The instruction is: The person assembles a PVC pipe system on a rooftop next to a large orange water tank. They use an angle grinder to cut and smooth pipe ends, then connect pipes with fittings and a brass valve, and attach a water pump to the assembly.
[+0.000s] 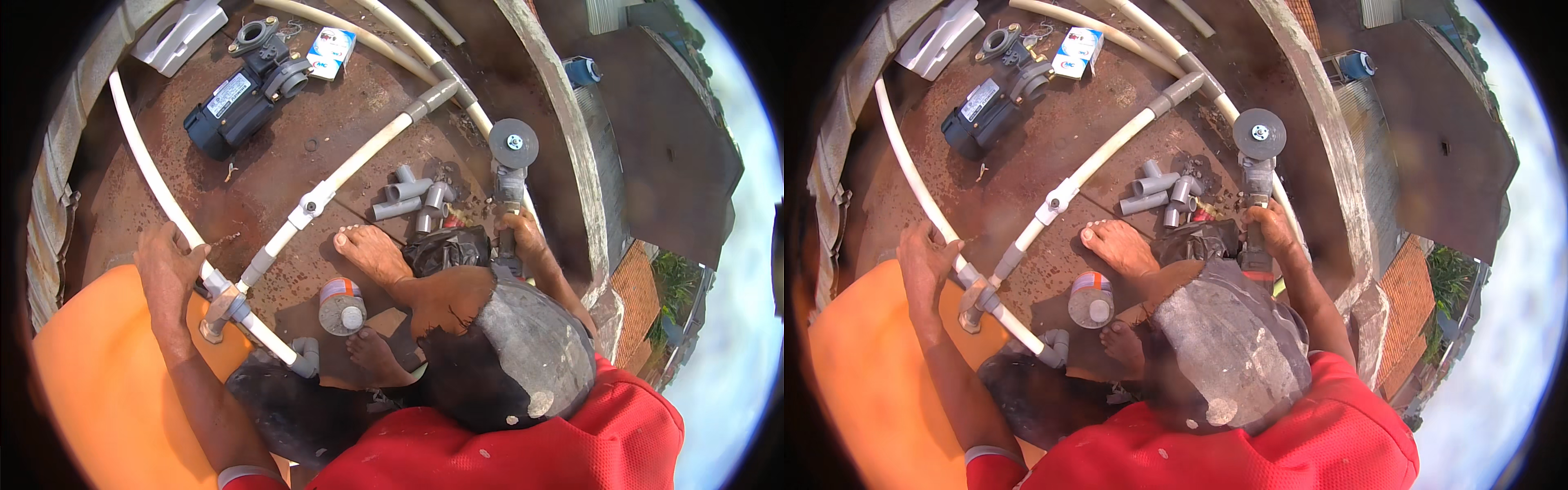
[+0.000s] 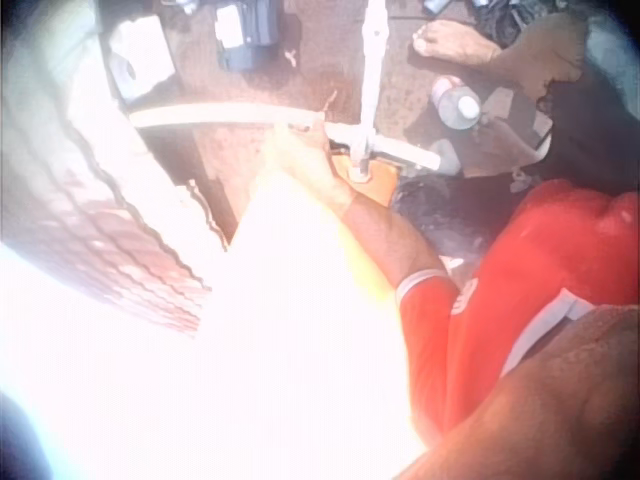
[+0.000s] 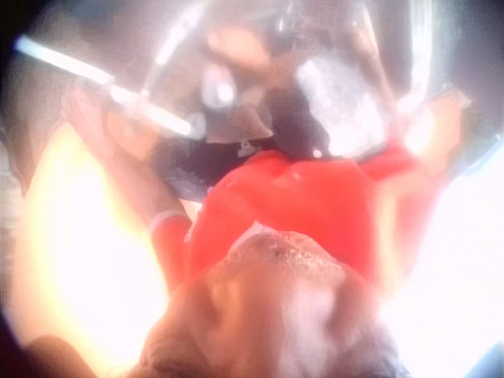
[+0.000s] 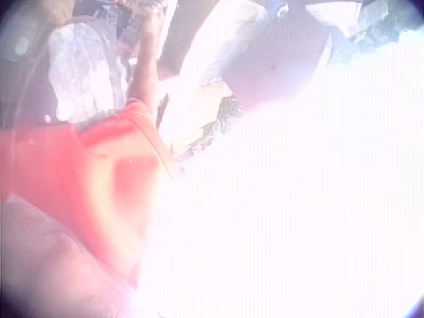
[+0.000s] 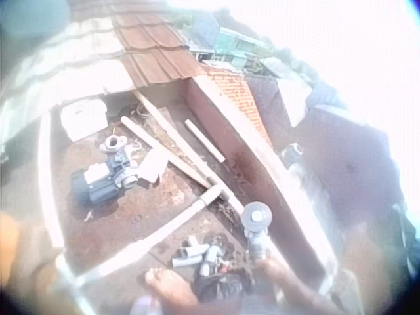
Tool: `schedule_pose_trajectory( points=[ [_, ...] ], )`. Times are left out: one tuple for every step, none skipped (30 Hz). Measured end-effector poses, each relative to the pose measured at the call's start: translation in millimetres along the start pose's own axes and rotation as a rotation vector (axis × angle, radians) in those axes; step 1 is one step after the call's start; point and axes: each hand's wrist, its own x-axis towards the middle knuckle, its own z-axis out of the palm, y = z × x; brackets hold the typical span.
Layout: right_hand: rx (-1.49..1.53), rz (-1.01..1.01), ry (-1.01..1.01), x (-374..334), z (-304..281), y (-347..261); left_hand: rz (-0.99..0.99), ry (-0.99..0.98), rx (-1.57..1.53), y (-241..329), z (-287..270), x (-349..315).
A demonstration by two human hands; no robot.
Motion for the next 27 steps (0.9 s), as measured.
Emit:
schedule_pose_trajectory(
  points=[
    [-0.02, 0.007, -0.012, -5, -9, -1, 0.022, -0.004, 0.018, 3, 7, 1],
    [-0.034, -0.005, -0.006, -6, -13, -1, 0.037, -0.01, 0.053, 7, 7, 2],
    [-0.051, -0.016, -0.003, -7, -16, -1, 0.048, -0.015, 0.087, 11, 7, 3],
    [-0.067, -0.016, 0.008, -7, -21, -3, 0.063, -0.011, 0.092, 16, 7, 3],
    [-0.08, -0.017, 0.012, -7, -22, -2, 0.061, -0.02, 0.06, 15, 5, 3],
    [-0.096, -0.019, 0.014, -7, -23, -2, 0.056, -0.029, 0.028, 13, 4, 2],
    [-0.114, -0.022, -0.012, -7, -25, -4, 0.048, -0.039, -0.006, 13, 4, 3],
    [-0.13, -0.026, -0.049, -5, -24, -4, 0.037, -0.045, -0.014, 12, 2, 3],
    [-0.149, -0.031, -0.088, -2, -24, -5, 0.023, -0.051, -0.022, 13, 4, 2],
    [-0.177, -0.027, -0.107, -1, -24, -7, 0.007, -0.056, -0.032, 15, 5, 1],
    [-0.204, -0.021, -0.134, 0, -25, -8, 0.013, -0.076, -0.036, 16, 2, 2],
    [-0.232, -0.016, -0.164, 2, -26, -6, 0.015, -0.096, -0.037, 17, -1, 2],
    [-0.275, 0.01, -0.158, 3, -28, -6, 0.016, -0.116, -0.04, 14, -2, 4],
    [-0.319, 0.041, -0.157, 4, -31, -4, 0.031, -0.097, -0.077, 13, -2, 4],
    [-0.361, 0.068, -0.155, 7, -29, -2, 0.049, -0.075, -0.119, 16, -3, 6],
    [-0.356, 0.084, -0.157, 10, -26, 1, 0.04, -0.073, -0.113, 19, -10, 5],
    [-0.357, 0.102, -0.144, 10, -29, 2, 0.038, -0.073, -0.12, 24, -12, 5],
    [-0.357, 0.121, -0.129, 12, -31, 2, 0.005, -0.048, -0.159, 22, -9, 6],
    [-0.363, 0.127, -0.14, 16, -30, 5, -0.014, -0.046, -0.173, 19, -13, 4],
    [-0.371, 0.134, -0.132, 20, -36, 11, -0.021, -0.046, -0.201, 21, -14, 6],
    [-0.377, 0.139, -0.127, 23, -41, 16, -0.03, -0.045, -0.226, 22, -15, 7],
    [-0.391, 0.145, -0.122, 26, -47, 20, 0.005, -0.016, -0.216, 19, -12, 7],
    [-0.403, 0.151, -0.121, 29, -50, 23, 0.037, 0.013, -0.202, 16, -11, 7],
    [-0.414, 0.157, -0.12, 31, -54, 27, 0.07, 0.042, -0.187, 14, -9, 7],
    [-0.423, 0.16, -0.11, 33, -58, 30, 0.096, 0.065, -0.202, 13, -8, 8],
    [-0.433, 0.166, -0.104, 34, -60, 36, 0.12, 0.085, -0.214, 14, -9, 8],
    [-0.442, 0.172, -0.099, 34, -63, 41, 0.143, 0.105, -0.225, 16, -11, 9]
  ],
)
